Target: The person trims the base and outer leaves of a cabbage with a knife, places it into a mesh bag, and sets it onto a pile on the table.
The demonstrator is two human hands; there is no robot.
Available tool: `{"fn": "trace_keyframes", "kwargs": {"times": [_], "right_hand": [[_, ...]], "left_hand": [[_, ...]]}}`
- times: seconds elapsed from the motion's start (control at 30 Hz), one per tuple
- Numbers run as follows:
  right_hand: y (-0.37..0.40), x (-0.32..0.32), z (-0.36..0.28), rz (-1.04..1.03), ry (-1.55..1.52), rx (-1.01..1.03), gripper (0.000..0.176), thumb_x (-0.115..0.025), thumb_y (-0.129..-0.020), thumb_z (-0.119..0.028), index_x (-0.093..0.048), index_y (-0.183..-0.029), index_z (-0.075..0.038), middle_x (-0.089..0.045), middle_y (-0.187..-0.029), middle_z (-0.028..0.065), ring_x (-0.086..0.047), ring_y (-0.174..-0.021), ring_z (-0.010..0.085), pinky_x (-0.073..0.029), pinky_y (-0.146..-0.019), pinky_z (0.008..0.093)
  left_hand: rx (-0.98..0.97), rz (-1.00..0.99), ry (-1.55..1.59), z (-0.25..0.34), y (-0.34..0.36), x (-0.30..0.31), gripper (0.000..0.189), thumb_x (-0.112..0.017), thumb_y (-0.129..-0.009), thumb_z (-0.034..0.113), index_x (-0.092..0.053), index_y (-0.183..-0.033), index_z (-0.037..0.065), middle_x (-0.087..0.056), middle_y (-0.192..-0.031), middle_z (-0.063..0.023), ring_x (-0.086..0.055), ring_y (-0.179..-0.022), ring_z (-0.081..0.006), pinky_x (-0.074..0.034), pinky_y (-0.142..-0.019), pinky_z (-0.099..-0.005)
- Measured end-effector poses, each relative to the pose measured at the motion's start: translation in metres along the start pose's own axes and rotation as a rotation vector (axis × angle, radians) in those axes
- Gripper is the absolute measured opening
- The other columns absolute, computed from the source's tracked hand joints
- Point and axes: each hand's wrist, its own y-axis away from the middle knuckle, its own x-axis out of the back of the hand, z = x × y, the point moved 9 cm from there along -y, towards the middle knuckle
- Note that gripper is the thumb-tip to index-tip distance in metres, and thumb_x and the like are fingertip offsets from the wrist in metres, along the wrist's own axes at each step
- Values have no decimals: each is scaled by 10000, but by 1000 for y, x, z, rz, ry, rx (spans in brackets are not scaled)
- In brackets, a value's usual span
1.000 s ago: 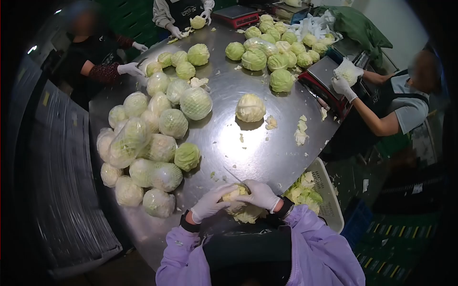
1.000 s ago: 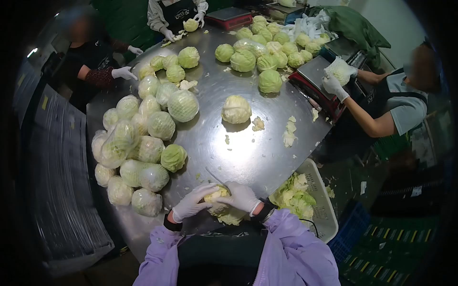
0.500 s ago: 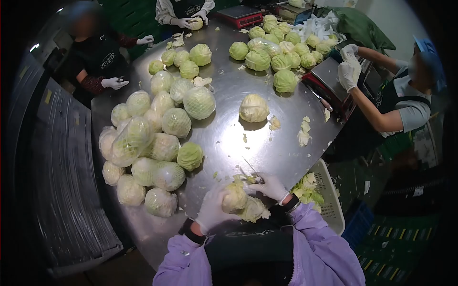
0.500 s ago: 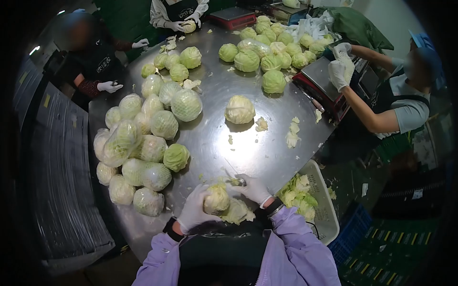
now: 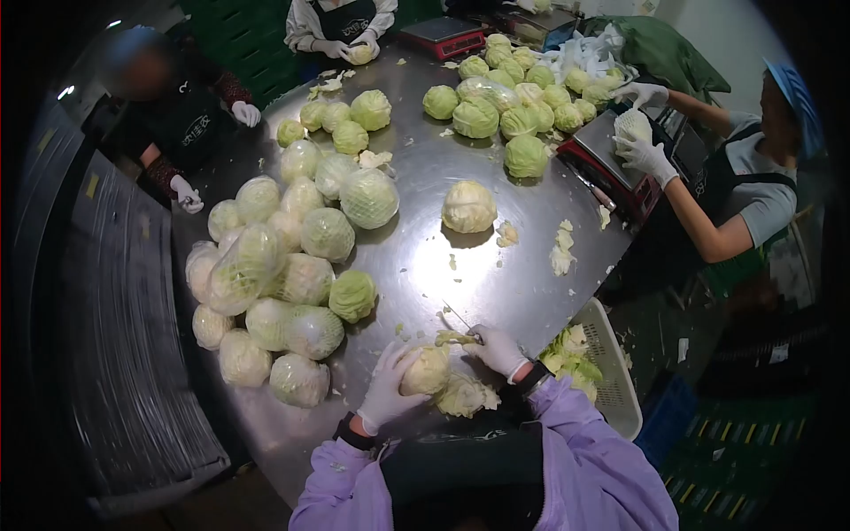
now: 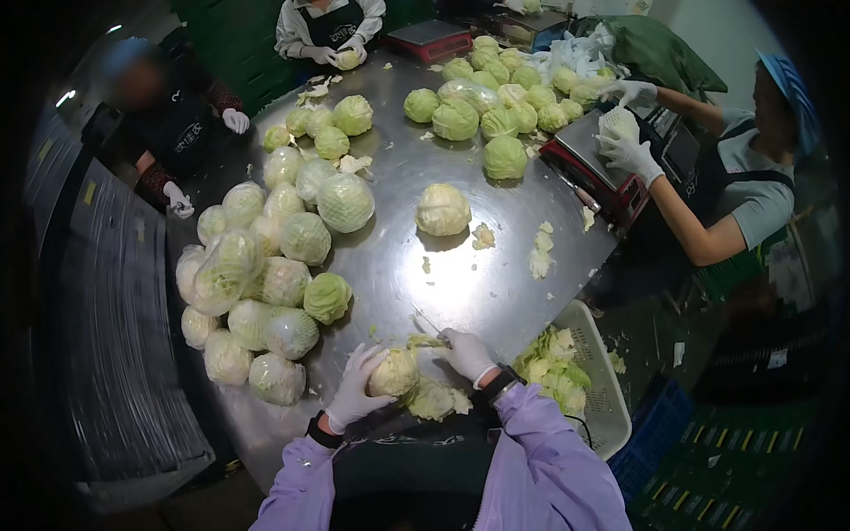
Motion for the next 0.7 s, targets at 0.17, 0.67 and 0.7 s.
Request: {"fn": "trace_keyframes", "kwargs": {"times": [0.17, 0.67, 0.7], "right_hand": [[16, 17, -94, -170, -384, 114, 479, -733, -743, -404, -625, -1113, -120, -645, -835, 135, -637, -824, 320, -503, -737, 408], [30, 45, -42, -59, -65, 117, 343, -695, -791, -302, -647, -1060, -95, -663, -859, 131, -646, -771, 309, -520, -688, 380], [30, 50, -47, -58, -145, 77, 398, -713, -778, -330, -638, -1077, -79, -665, -921, 142, -645, -828, 308, -518, -732, 375]], "left_hand": [[2, -23, -20, -7, 3, -11, 796, -793, -624, 300, -488, -1337, 122, -400, -1413, -147, -252, -1362, -405, -242, -1104, -484], [-8, 42, -27, -1, -4, -4, 833, -796, -615, 283, -459, -1356, 106, -427, -1390, -122, -271, -1347, -406, -234, -1111, -492], [-12, 29, -26, 0, -5, -4, 834, -801, -608, 264, -462, -1351, 101, -432, -1383, -124, -272, -1343, -408, -238, -1111, -490]]}}
